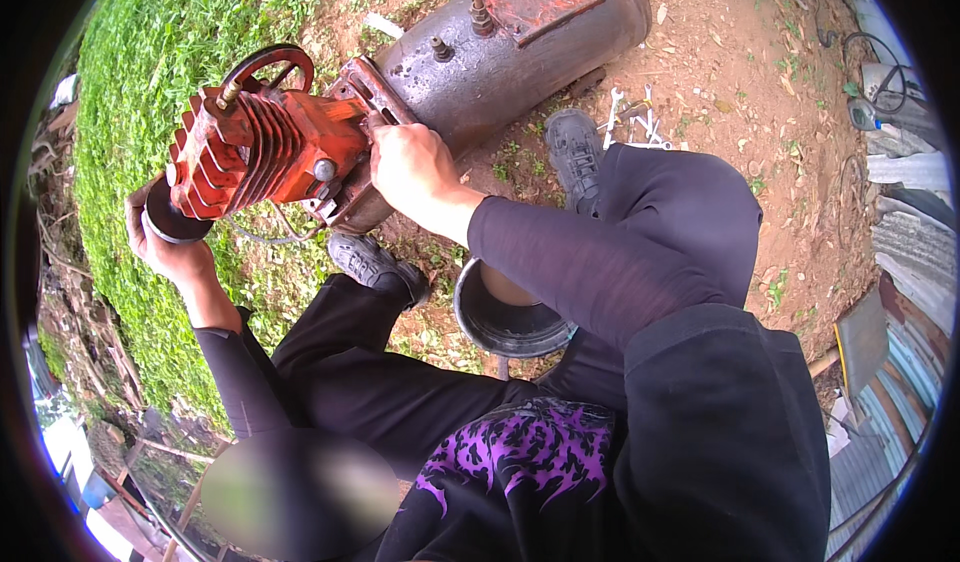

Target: The person removes components from an orange air compressor, cleans the parts with liquid from a bucket, and uses wrenches to adjust and tighten bolts on the compressor's engine head.

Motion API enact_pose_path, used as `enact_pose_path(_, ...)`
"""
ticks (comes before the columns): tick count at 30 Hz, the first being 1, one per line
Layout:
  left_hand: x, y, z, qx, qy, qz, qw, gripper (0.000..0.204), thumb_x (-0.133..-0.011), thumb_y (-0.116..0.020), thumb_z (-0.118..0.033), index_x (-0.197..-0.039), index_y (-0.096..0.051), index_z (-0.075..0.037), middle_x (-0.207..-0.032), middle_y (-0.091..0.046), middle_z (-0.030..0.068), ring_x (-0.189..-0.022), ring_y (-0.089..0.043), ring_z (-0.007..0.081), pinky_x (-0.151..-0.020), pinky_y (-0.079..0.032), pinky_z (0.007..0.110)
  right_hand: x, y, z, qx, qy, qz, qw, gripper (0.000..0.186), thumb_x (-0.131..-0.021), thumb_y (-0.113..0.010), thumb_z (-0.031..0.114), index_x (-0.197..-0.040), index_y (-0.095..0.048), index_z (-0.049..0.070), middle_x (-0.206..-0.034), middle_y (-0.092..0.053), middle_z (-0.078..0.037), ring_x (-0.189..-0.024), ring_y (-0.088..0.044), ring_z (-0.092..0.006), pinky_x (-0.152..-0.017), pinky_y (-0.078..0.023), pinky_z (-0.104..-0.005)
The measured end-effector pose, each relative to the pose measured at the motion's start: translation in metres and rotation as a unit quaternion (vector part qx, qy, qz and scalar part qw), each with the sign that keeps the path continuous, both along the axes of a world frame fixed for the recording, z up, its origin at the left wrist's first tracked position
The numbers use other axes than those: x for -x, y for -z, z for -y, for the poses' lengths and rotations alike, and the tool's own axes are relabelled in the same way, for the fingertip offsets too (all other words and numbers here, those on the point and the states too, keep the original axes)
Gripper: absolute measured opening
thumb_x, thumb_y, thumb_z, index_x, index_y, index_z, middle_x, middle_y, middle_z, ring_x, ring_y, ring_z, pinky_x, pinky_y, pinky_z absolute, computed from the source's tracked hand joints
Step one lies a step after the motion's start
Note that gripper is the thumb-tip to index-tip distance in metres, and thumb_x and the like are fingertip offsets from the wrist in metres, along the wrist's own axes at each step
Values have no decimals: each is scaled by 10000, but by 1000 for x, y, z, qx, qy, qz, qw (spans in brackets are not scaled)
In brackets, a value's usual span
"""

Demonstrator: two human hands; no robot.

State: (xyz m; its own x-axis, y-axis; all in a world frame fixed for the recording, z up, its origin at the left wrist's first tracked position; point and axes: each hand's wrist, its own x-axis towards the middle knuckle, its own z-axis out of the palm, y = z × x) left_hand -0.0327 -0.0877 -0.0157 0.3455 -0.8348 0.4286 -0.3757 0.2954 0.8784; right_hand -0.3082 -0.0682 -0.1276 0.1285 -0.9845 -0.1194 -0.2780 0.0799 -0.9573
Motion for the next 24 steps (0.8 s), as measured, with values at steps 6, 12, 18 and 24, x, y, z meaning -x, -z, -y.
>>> enact_pose_path(6, 3, -3, 1, 3, -3, 52, 999, 143, -912, -542, -76, -921, -653, 13, -952, -671, 95, -856, -631, 163, -835, -510, 314, -1, 7, 3, 70, 8, -75, 995, 338, -1021, -508, 217, -773, -642, 31, -631, -629, -106, -589, -651, -266, -589, -519, -386)
enact_pose_path(12, 6, -2, -1, -1, -6, 28, 1000, 140, -910, -552, -74, -923, -655, 21, -957, -669, 95, -861, -629, 160, -837, -510, 313, -4, 0, 0, 96, -7, -42, 994, 210, -937, -529, 106, -798, -644, -2, -613, -597, -148, -585, -642, -258, -583, -528, -379)
enact_pose_path(18, 1, -3, -2, -4, 8, 5, 1000, 145, -925, -548, -53, -970, -659, 28, -966, -677, 97, -875, -643, 159, -833, -523, 313, 10, 2, 9, 36, -49, -161, 985, 205, -837, -574, 84, -968, -719, 25, -790, -667, -249, -789, -687, -407, -742, -551, -484)
enact_pose_path(24, 2, -4, -1, 3, 10, 39, 999, 167, -947, -524, -62, -979, -663, 26, -969, -685, 101, -874, -651, 158, -840, -528, 305, 24, 1, 65, 257, -155, -270, 915, 142, -831, -586, 159, -874, -679, 60, -848, -688, -173, -825, -685, -383, -712, -554, -469)
